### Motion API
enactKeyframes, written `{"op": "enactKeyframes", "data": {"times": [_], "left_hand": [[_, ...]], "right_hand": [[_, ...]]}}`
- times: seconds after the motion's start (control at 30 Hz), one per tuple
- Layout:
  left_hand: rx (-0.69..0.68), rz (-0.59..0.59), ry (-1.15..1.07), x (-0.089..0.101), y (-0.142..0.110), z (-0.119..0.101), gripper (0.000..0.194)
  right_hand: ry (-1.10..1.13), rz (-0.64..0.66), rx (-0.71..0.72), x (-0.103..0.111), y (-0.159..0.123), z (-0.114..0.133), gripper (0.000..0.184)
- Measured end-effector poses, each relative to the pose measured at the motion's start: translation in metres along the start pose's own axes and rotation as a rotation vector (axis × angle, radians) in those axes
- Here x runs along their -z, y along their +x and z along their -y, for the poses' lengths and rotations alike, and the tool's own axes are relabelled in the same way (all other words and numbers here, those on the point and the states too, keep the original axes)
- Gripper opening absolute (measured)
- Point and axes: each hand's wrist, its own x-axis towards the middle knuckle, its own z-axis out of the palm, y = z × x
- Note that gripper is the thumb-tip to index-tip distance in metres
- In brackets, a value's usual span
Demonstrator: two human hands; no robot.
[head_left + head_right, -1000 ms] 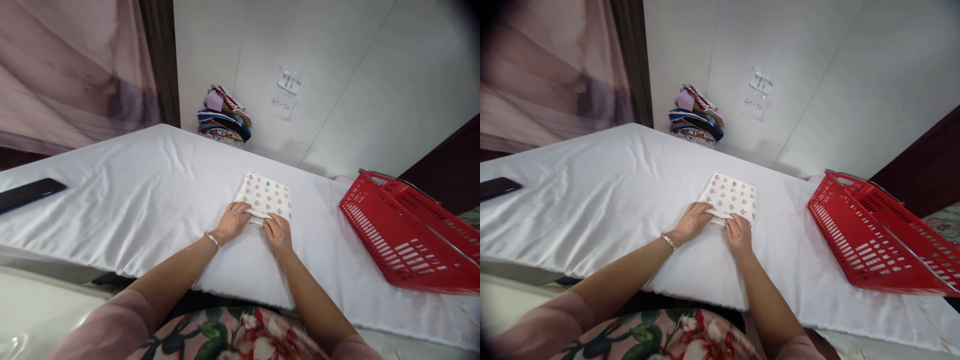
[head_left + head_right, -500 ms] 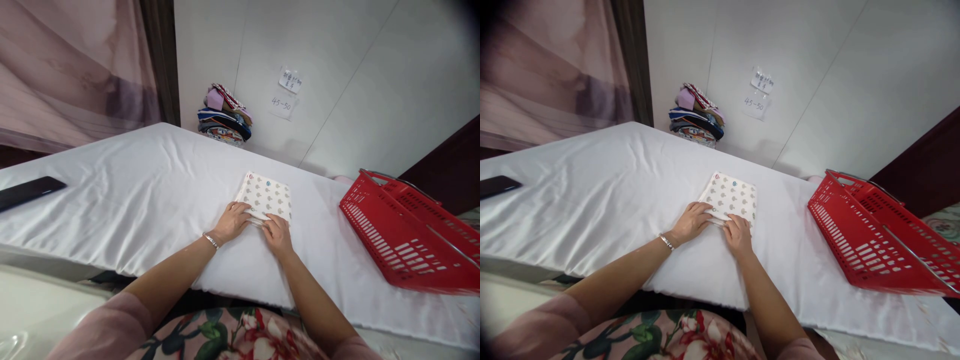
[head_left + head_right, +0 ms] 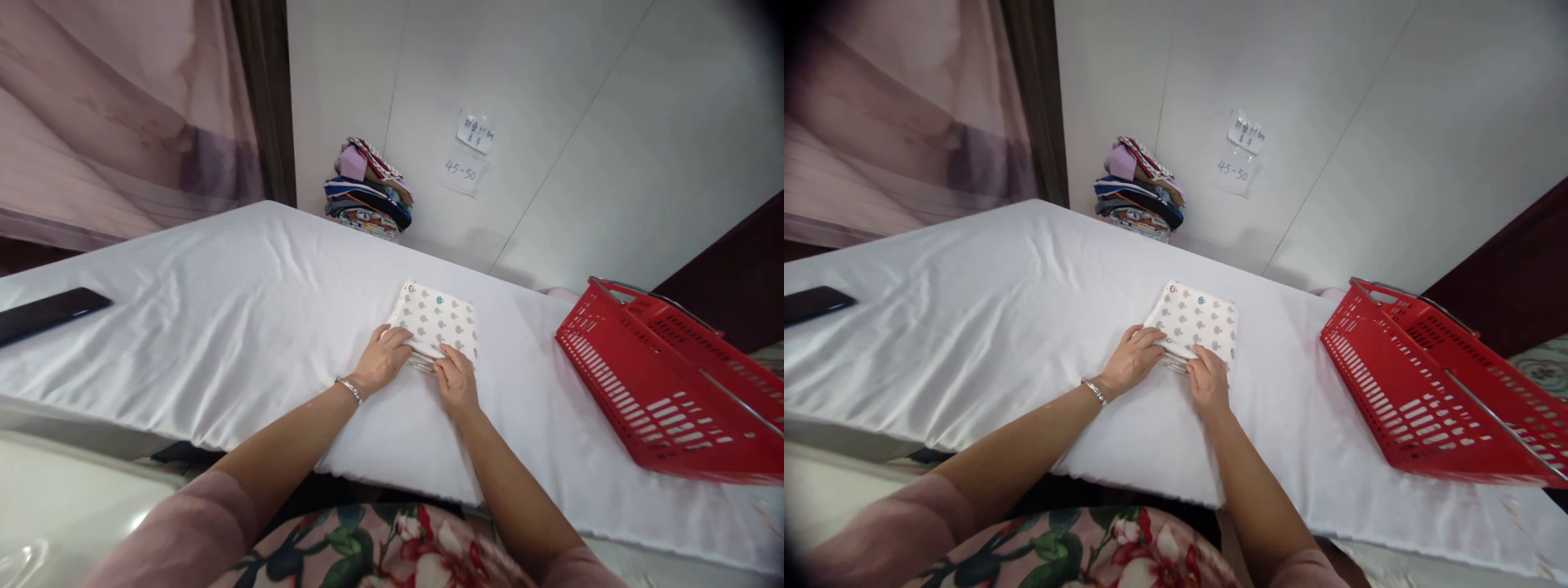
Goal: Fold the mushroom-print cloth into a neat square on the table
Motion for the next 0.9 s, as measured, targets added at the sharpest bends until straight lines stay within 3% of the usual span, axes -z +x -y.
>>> {"op": "enactKeyframes", "data": {"times": [0.3,0.5,0.9], "left_hand": [[-0.049,-0.002,0.042,0.0029,0.0103,0.0056,0.024],[-0.047,0.093,0.032,0.0007,0.0037,0.0036,0.024],[-0.013,0.071,0.007,0.0038,0.0028,0.0006,0.022]], "right_hand": [[0.009,-0.042,-0.024,-0.0002,0.0032,-0.0011,0.021],[-0.016,0.078,0.002,-0.0013,0.0032,-0.0007,0.023],[-0.024,0.097,0.017,-0.0005,0.0026,-0.0006,0.02]]}}
